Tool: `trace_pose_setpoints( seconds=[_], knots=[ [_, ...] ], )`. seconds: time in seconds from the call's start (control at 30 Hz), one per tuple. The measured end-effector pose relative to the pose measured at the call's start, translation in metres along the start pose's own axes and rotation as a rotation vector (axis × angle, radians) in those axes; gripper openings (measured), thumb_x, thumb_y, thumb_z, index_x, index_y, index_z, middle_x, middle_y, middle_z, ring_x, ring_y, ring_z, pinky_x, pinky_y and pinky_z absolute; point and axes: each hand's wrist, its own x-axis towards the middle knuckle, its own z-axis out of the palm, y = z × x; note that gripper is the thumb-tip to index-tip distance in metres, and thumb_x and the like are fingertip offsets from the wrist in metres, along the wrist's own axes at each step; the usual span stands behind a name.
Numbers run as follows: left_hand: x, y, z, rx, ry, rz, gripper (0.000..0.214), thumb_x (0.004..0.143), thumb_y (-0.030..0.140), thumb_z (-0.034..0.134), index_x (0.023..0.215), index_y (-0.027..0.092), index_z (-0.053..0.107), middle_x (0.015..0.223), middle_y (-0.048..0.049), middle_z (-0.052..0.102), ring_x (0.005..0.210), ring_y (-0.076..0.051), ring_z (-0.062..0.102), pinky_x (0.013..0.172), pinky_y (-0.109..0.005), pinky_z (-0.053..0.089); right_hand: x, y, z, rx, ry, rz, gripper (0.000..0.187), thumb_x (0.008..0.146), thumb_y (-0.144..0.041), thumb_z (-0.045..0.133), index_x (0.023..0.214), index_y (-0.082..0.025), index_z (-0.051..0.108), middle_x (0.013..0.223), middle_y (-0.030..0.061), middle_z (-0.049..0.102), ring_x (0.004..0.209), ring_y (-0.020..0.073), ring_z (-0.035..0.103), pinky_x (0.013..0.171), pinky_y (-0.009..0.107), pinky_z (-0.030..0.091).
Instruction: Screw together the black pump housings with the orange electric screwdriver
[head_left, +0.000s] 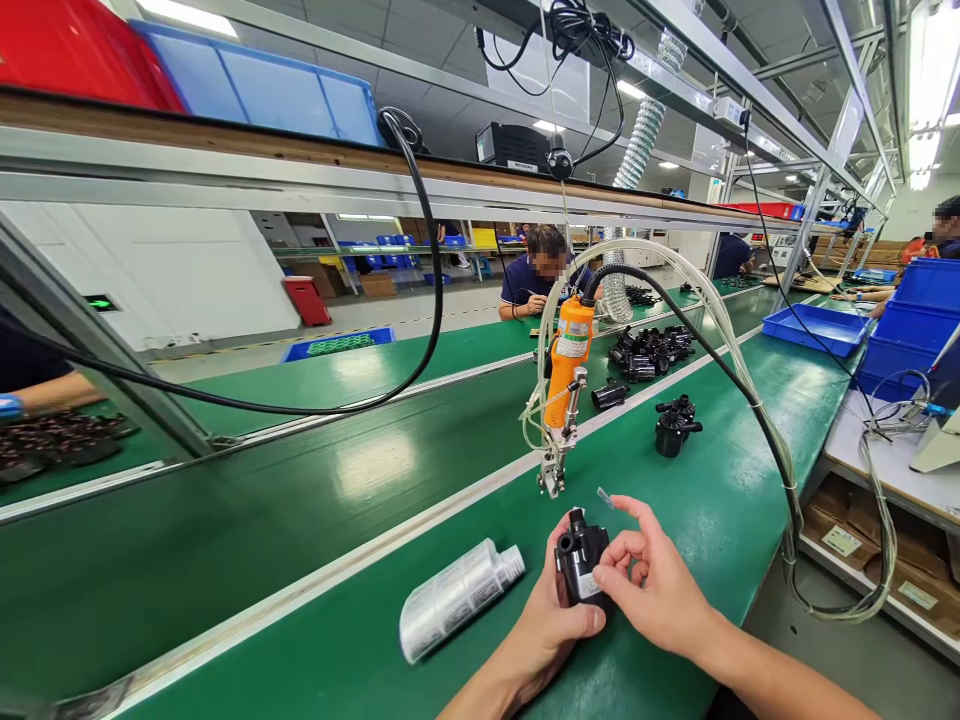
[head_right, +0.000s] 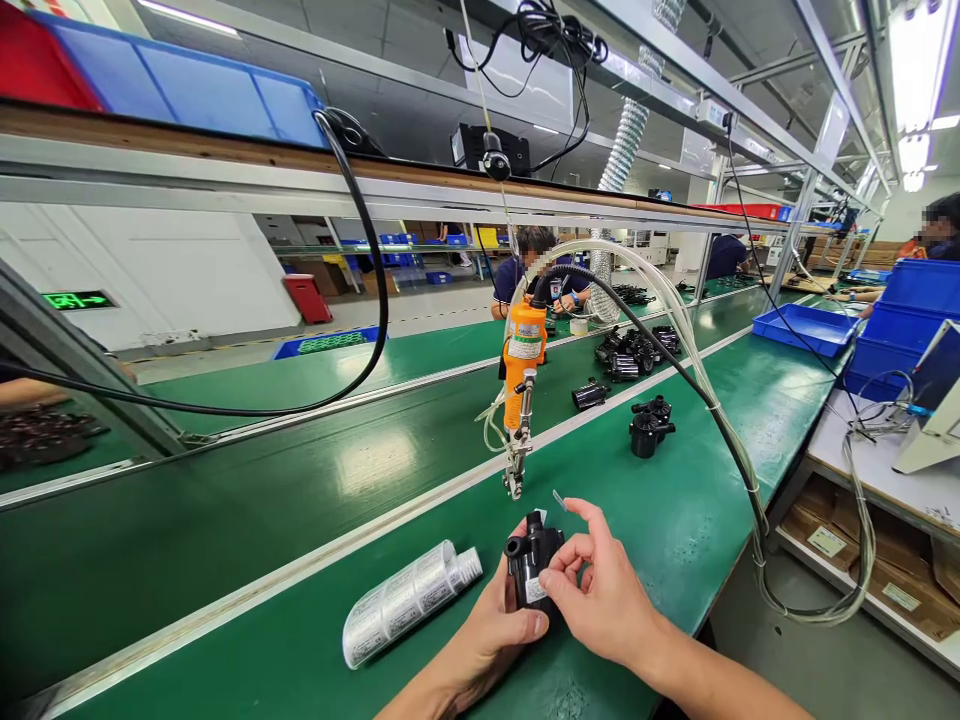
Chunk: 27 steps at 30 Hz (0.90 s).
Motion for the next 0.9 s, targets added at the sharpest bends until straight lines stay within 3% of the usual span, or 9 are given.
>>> trace_pose_setpoints(
  seconds=[0.1, 0.27, 0.33, 0.43, 0.53, 0.6, 0.67, 0.77, 0.9],
  knots=[
    [0.0, 0.001, 0.001, -0.007, 0.0, -0.017, 0.136, 0.053, 0.017, 0.098, 0.166, 0.037, 0.024, 0.134, -0.0075, 0.07, 0.117, -0.03, 0.067, 0.104, -0.041, 0.044, -0.004, 0.005, 0.001, -0.146, -0.002, -0.081, 0.069, 0.096, -0.022, 0.066, 0.156, -0.029, 0.034, 0.089, -0.002, 0.071, 0.069, 0.0158, 0.061, 0.057, 0.026, 0.044],
    [-0.003, 0.007, 0.007, -0.018, -0.003, -0.05, 0.133, 0.055, 0.013, 0.098, 0.165, 0.038, 0.027, 0.125, -0.0049, 0.071, 0.109, -0.025, 0.067, 0.099, -0.036, 0.046, -0.005, 0.013, -0.01, -0.581, 0.069, -0.438, 0.059, 0.102, -0.027, 0.059, 0.157, -0.029, 0.039, 0.1, 0.0036, 0.075, 0.082, 0.0223, 0.068, 0.076, 0.037, 0.05],
    [-0.005, 0.009, 0.008, -0.022, 0.009, -0.024, 0.134, 0.054, 0.013, 0.097, 0.165, 0.037, 0.027, 0.131, -0.006, 0.069, 0.112, -0.025, 0.066, 0.098, -0.035, 0.047, -0.003, 0.011, -0.016, -0.595, 0.087, -0.325, 0.07, 0.1, -0.032, 0.065, 0.161, -0.027, 0.032, 0.097, 0.0022, 0.075, 0.078, 0.0219, 0.067, 0.074, 0.037, 0.05],
    [-0.006, 0.008, 0.009, 0.065, -0.031, -0.025, 0.137, 0.058, 0.013, 0.095, 0.167, 0.04, 0.017, 0.136, -0.0076, 0.066, 0.105, -0.025, 0.068, 0.091, -0.035, 0.05, 0.002, 0.007, -0.018, -0.463, 0.002, -0.05, 0.096, 0.086, -0.031, 0.081, 0.165, -0.026, 0.025, 0.084, -0.0043, 0.071, 0.066, 0.0182, 0.062, 0.065, 0.032, 0.047],
    [-0.004, 0.002, 0.01, 0.185, -0.099, -0.009, 0.141, 0.062, 0.014, 0.092, 0.167, 0.045, 0.005, 0.141, -0.0081, 0.06, 0.107, -0.028, 0.069, 0.097, -0.043, 0.053, 0.02, 0.015, -0.013, -0.29, -0.064, 0.097, 0.111, 0.069, -0.02, 0.091, 0.163, -0.029, 0.032, 0.082, -0.0068, 0.07, 0.067, 0.0176, 0.065, 0.061, 0.028, 0.046],
    [0.0, -0.005, 0.009, 0.217, -0.025, 0.095, 0.141, 0.062, 0.015, 0.09, 0.167, 0.045, 0.001, 0.149, -0.0084, 0.052, 0.133, -0.032, 0.058, 0.116, -0.049, 0.044, 0.047, 0.028, -0.013, -0.151, -0.035, 0.187, 0.103, 0.07, -0.018, 0.092, 0.158, -0.027, 0.04, 0.087, -0.0042, 0.073, 0.074, 0.0188, 0.069, 0.064, 0.027, 0.052],
    [0.004, -0.011, 0.006, 0.228, 0.092, 0.176, 0.138, 0.063, 0.02, 0.09, 0.165, 0.042, 0.001, 0.152, -0.0091, 0.045, 0.151, -0.032, 0.04, 0.128, -0.05, 0.028, 0.088, 0.04, -0.017, -0.107, 0.06, 0.248, 0.081, 0.083, -0.026, 0.088, 0.152, -0.02, 0.046, 0.096, 0.0014, 0.074, 0.078, 0.0194, 0.071, 0.068, 0.03, 0.058],
    [0.01, -0.017, -0.001, 0.241, 0.149, 0.179, 0.132, 0.064, 0.032, 0.091, 0.163, 0.04, 0.004, 0.152, -0.0114, 0.04, 0.152, -0.035, 0.036, 0.129, -0.055, 0.026, 0.162, 0.049, -0.027, -0.05, 0.243, 0.306, 0.042, 0.103, -0.04, 0.07, 0.137, -0.016, 0.061, 0.117, 0.0088, 0.07, 0.091, 0.0209, 0.072, 0.077, 0.037, 0.064],
    [0.015, -0.022, -0.014, 0.25, 0.144, 0.177, 0.135, 0.06, 0.049, 0.095, 0.161, 0.038, 0.007, 0.147, -0.0139, 0.043, 0.143, -0.037, 0.043, 0.12, -0.053, 0.037, 0.25, 0.043, -0.039, 0.052, 0.49, 0.294, 0.038, 0.105, -0.038, 0.069, 0.134, -0.016, 0.063, 0.129, 0.0107, 0.067, 0.106, 0.0244, 0.071, 0.088, 0.043, 0.064]
  ],
)
